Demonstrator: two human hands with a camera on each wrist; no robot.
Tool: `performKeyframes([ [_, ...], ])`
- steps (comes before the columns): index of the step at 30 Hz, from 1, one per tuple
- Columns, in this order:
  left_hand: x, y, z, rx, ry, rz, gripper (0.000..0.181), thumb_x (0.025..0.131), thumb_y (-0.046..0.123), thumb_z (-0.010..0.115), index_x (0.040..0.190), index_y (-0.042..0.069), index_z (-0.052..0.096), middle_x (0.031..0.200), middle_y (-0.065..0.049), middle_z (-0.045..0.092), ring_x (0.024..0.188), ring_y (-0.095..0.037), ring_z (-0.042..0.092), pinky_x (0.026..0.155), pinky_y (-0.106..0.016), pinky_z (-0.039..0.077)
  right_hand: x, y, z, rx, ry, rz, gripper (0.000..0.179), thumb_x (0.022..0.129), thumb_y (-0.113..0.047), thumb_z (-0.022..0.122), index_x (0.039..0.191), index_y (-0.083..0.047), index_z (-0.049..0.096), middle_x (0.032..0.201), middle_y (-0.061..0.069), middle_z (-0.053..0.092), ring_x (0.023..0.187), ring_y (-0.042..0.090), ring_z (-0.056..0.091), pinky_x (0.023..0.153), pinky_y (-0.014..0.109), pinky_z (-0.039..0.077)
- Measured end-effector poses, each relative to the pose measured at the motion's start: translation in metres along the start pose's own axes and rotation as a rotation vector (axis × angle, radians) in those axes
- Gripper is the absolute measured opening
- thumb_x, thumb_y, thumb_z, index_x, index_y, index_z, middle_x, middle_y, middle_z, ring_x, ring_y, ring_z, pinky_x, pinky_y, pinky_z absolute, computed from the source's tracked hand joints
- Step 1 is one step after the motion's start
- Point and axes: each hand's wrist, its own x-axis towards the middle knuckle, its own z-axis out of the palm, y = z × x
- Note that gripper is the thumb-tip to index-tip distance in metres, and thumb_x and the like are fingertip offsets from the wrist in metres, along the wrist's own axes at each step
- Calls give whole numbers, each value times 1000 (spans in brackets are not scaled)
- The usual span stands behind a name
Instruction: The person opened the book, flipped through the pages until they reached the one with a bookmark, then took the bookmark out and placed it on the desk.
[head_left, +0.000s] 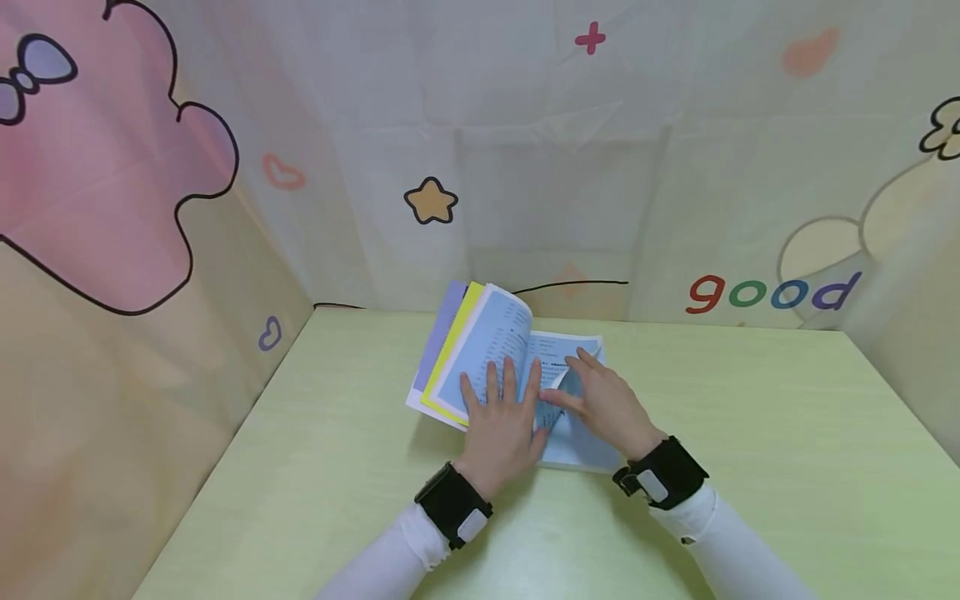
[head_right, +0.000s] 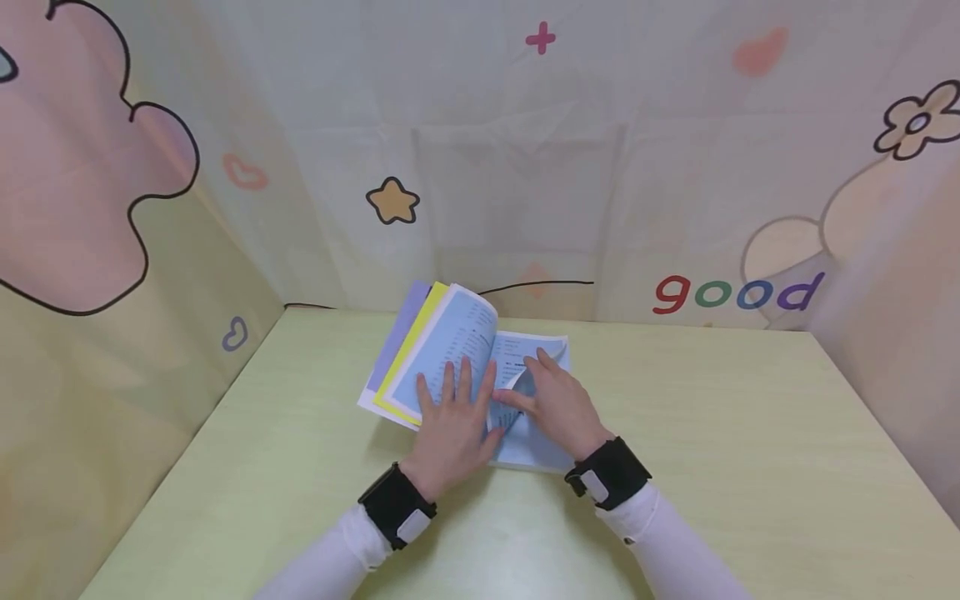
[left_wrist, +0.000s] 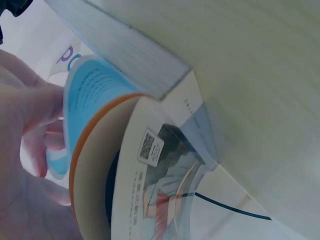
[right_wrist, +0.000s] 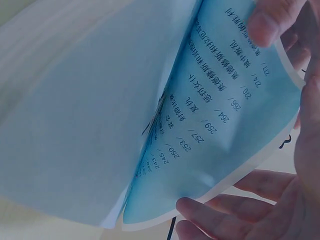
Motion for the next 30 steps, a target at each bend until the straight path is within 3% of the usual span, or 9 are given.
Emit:
performKeyframes([
  [6,3,3,2,-5,38,-22,103,81,67,64,157,13,20,145,-26,43,131,-46,43,96,-74,29,1,-2,-3,19,11,-2,83,87,-55,64,134,12,51,145,34,37,124,53,45,98,63,38],
  [16,7,6,3,-14,25,-55,103,82,61,69,158,16,15,148,-23,41,134,-43,40,99,-73,27,1,-1,-6,47,20,-17,82,85,-55,66,136,9,51,147,31,36,128,51,43,100,63,36],
  [22,8,7,3,6,54,-47,100,82,56,72,158,16,19,148,-20,41,132,-42,43,98,-71,31,0,0,-7,64,29,-44,81,85,-52,67,137,8,50,148,30,35,128,50,43,100,63,36],
  [30,8,5,5,40,62,-30,98,83,52,74,158,20,18,153,-18,36,137,-39,37,98,-65,36,-1,2,-8,72,9,-73,87,85,-51,68,144,7,42,151,30,30,132,49,38,100,64,36],
])
